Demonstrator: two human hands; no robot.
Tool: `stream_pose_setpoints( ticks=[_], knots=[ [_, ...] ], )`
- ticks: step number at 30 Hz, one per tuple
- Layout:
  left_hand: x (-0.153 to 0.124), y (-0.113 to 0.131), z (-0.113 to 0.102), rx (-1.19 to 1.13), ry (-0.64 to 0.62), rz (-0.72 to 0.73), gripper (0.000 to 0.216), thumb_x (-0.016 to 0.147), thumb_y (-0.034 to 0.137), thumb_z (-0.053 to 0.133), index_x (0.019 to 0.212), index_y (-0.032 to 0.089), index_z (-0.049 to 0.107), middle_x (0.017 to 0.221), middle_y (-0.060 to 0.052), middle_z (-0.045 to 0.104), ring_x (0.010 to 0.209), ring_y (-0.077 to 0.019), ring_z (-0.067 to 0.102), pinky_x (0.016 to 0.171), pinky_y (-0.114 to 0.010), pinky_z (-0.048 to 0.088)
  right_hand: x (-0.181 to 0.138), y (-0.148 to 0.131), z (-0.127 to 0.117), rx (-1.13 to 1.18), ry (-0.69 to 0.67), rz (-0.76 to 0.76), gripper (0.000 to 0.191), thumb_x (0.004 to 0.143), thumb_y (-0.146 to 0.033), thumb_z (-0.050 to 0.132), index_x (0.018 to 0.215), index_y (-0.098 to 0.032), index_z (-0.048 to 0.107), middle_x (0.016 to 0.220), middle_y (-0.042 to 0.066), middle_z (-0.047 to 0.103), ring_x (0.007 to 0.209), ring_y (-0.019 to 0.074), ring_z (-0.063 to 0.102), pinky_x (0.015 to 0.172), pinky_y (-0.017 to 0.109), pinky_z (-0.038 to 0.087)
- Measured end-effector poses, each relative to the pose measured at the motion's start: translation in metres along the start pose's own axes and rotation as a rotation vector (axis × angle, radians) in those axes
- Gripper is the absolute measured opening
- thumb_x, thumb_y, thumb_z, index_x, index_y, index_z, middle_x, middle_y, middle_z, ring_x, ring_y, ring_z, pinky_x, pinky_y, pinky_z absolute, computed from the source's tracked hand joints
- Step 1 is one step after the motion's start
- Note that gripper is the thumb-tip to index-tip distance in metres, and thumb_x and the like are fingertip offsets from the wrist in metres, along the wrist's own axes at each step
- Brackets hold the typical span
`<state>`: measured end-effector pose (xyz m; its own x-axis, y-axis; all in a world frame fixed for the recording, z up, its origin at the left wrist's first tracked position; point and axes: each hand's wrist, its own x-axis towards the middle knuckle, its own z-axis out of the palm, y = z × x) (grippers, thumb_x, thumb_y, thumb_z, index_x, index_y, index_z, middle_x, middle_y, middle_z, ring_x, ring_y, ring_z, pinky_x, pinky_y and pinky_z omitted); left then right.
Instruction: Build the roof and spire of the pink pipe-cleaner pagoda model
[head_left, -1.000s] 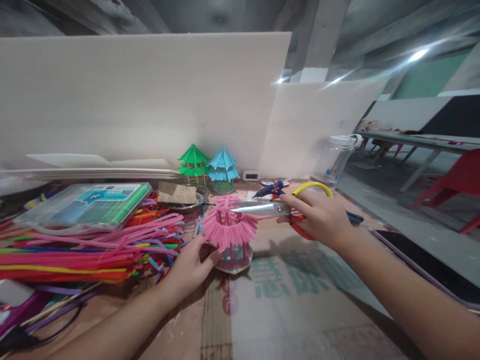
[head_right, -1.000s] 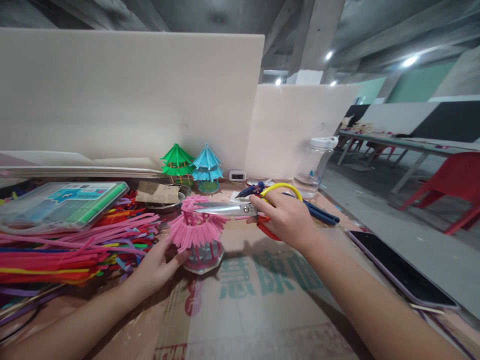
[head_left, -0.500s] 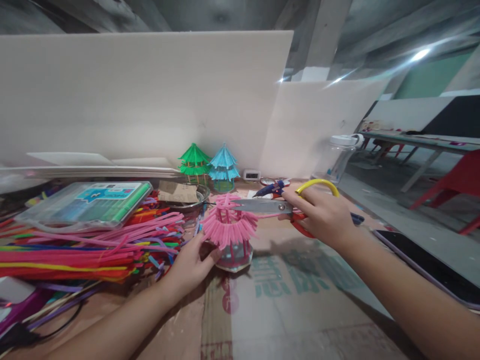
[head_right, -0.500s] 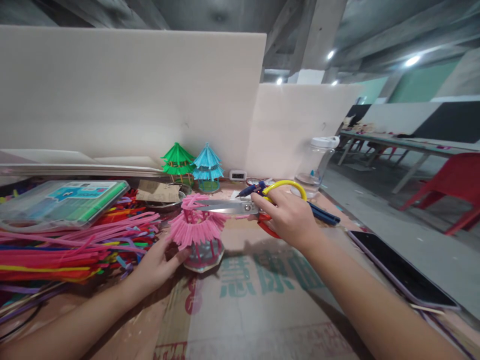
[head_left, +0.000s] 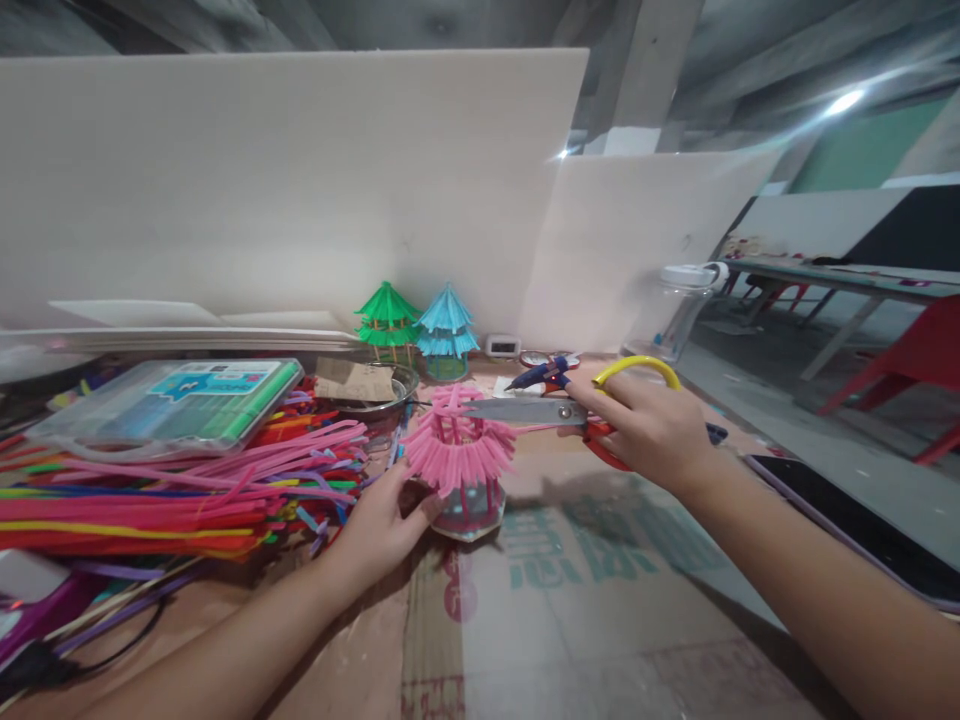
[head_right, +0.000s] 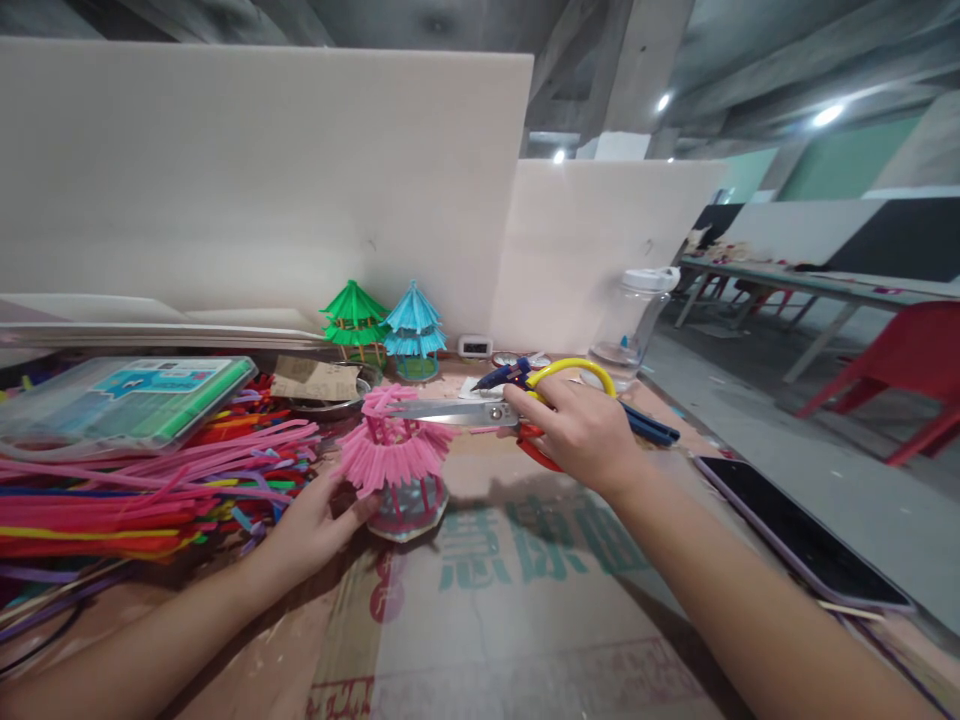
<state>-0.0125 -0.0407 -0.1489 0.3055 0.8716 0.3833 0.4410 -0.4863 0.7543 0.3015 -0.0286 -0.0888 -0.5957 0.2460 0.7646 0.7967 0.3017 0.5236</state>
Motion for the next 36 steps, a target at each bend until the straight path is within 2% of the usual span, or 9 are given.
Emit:
stream_pose_setpoints(
  ticks=[4,13,18,23,30,33,36],
  knots=[
    [-0.001,0.002,0.0,-0.006,-0.016,-0.009,0.026,0.082,0.037,0.056,0.097,0.017,0.063,0.083,-0.007,0.07,0.102,-0.0284,0.064,0.088,-0.04,0.051,-0.001,0.002,-0.001,0.002,-0.006,-0.027,0.026,0.093,-0.038,0.053,0.099,-0.018,0.069,0.066,0.003,0.059,0.061,0.0162,0.047,0.057,0.03,0.025],
    [0.001,0.004,-0.002,0.037,-0.018,-0.036,0.025,0.082,0.042,0.054,0.088,0.018,0.062,0.085,-0.007,0.071,0.088,-0.0264,0.067,0.074,-0.036,0.054,-0.001,-0.001,0.005,0.06,-0.052,-0.039,0.037,0.091,-0.049,0.053,0.095,-0.016,0.07,0.066,0.004,0.058,0.059,0.0166,0.047,0.055,0.029,0.027],
    [0.001,0.003,-0.002,0.044,-0.019,-0.027,0.028,0.083,0.044,0.054,0.089,0.018,0.061,0.085,-0.008,0.071,0.085,-0.0251,0.066,0.072,-0.034,0.052,0.0,0.0,0.006,0.127,0.012,0.051,0.036,0.091,-0.046,0.055,0.096,-0.013,0.067,0.076,0.01,0.065,0.068,0.0207,0.056,0.058,0.03,0.036],
    [0.001,0.002,-0.001,0.067,0.013,0.006,0.024,0.083,0.04,0.055,0.09,0.018,0.061,0.089,-0.007,0.069,0.086,-0.0235,0.064,0.074,-0.034,0.051,0.002,0.0,0.005,0.185,0.013,0.161,0.03,0.089,-0.043,0.059,0.101,-0.016,0.065,0.077,0.009,0.067,0.072,0.0222,0.059,0.057,0.03,0.038],
    [0.004,0.003,-0.003,0.216,0.046,-0.043,0.023,0.078,0.04,0.061,0.072,0.018,0.055,0.072,-0.003,0.061,0.069,-0.0209,0.057,0.064,-0.032,0.046,0.001,-0.011,0.007,0.175,-0.057,0.127,0.026,0.089,-0.042,0.057,0.098,-0.019,0.066,0.076,0.008,0.065,0.07,0.0202,0.056,0.06,0.029,0.037],
    [0.004,0.002,-0.003,0.149,0.028,-0.038,0.016,0.077,0.033,0.063,0.08,0.018,0.059,0.081,-0.005,0.067,0.077,-0.0218,0.061,0.07,-0.033,0.049,0.0,-0.013,0.007,0.184,-0.082,0.127,0.03,0.088,-0.045,0.057,0.098,-0.019,0.067,0.077,0.008,0.066,0.07,0.0204,0.057,0.059,0.029,0.037],
    [0.005,0.003,-0.002,0.084,0.013,-0.038,0.016,0.075,0.028,0.065,0.086,0.017,0.061,0.085,-0.006,0.069,0.081,-0.023,0.063,0.072,-0.034,0.051,0.0,-0.01,0.009,0.232,-0.133,0.253,0.031,0.089,-0.045,0.055,0.1,-0.019,0.067,0.085,0.011,0.069,0.078,0.0237,0.061,0.062,0.031,0.041]
  ],
)
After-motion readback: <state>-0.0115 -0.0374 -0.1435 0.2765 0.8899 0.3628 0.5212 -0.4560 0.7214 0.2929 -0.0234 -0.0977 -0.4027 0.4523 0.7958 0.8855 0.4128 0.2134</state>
